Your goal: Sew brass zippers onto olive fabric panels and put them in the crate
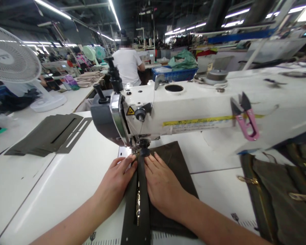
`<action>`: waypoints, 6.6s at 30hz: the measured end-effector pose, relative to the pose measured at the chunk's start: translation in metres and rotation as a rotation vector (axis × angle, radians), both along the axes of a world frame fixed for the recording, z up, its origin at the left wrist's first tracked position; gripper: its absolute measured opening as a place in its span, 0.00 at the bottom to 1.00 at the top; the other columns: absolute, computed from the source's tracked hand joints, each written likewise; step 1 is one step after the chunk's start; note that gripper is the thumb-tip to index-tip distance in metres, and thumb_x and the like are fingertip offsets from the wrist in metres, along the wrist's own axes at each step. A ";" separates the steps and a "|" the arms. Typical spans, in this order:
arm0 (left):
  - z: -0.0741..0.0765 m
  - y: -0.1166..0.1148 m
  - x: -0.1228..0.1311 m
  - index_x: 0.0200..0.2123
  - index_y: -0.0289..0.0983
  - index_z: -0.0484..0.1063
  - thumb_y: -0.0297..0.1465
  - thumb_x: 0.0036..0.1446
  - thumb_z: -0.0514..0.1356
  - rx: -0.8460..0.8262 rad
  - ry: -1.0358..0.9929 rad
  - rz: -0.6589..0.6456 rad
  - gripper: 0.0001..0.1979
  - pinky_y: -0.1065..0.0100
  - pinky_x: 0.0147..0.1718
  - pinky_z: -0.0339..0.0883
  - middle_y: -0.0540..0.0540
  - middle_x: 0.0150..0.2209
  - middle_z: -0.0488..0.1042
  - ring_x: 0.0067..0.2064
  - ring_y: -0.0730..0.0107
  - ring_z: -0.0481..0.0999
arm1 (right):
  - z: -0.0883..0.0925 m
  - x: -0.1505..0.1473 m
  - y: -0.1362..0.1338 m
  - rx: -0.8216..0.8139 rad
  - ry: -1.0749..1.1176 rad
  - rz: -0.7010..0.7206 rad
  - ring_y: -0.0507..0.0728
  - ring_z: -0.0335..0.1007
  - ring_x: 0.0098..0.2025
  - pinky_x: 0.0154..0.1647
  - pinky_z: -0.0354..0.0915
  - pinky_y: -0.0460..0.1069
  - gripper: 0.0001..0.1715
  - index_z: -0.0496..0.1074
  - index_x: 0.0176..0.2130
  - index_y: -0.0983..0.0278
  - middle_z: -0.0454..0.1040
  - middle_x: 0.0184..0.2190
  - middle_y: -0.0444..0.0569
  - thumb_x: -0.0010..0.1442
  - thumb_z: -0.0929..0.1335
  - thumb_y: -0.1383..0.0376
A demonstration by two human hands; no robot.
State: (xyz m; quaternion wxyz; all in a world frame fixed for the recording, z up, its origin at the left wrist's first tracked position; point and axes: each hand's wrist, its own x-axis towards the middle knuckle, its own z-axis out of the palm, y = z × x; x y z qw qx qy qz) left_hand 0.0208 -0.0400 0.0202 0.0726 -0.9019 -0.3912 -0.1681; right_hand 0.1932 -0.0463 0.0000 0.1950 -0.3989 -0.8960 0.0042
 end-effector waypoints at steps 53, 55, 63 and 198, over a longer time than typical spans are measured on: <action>-0.011 -0.021 -0.015 0.42 0.32 0.69 0.22 0.59 0.50 0.029 -0.146 -0.122 0.11 0.55 0.51 0.63 0.41 0.44 0.73 0.48 0.62 0.71 | 0.003 -0.007 -0.069 0.446 0.091 0.138 0.63 0.72 0.41 0.42 0.71 0.54 0.18 0.75 0.34 0.74 0.76 0.35 0.61 0.58 0.57 0.75; -0.010 -0.019 -0.015 0.41 0.32 0.69 0.22 0.59 0.50 0.049 -0.128 -0.124 0.10 0.55 0.51 0.63 0.41 0.43 0.74 0.47 0.62 0.72 | 0.001 -0.008 -0.068 0.446 0.101 0.127 0.63 0.72 0.41 0.41 0.71 0.54 0.18 0.75 0.34 0.73 0.76 0.36 0.61 0.58 0.57 0.75; -0.006 -0.002 -0.016 0.40 0.31 0.69 0.24 0.62 0.45 0.073 -0.099 -0.170 0.13 0.52 0.52 0.62 0.40 0.41 0.74 0.45 0.62 0.73 | -0.001 -0.008 -0.054 0.434 0.130 0.145 0.65 0.72 0.40 0.41 0.71 0.56 0.17 0.75 0.34 0.76 0.75 0.35 0.63 0.56 0.58 0.75; 0.000 0.032 -0.023 0.41 0.28 0.67 0.22 0.60 0.45 0.107 -0.013 -0.293 0.13 0.56 0.45 0.67 0.38 0.38 0.72 0.40 0.62 0.74 | 0.010 0.002 0.015 0.125 0.123 0.057 0.60 0.67 0.45 0.48 0.65 0.56 0.13 0.72 0.36 0.68 0.72 0.37 0.57 0.59 0.60 0.71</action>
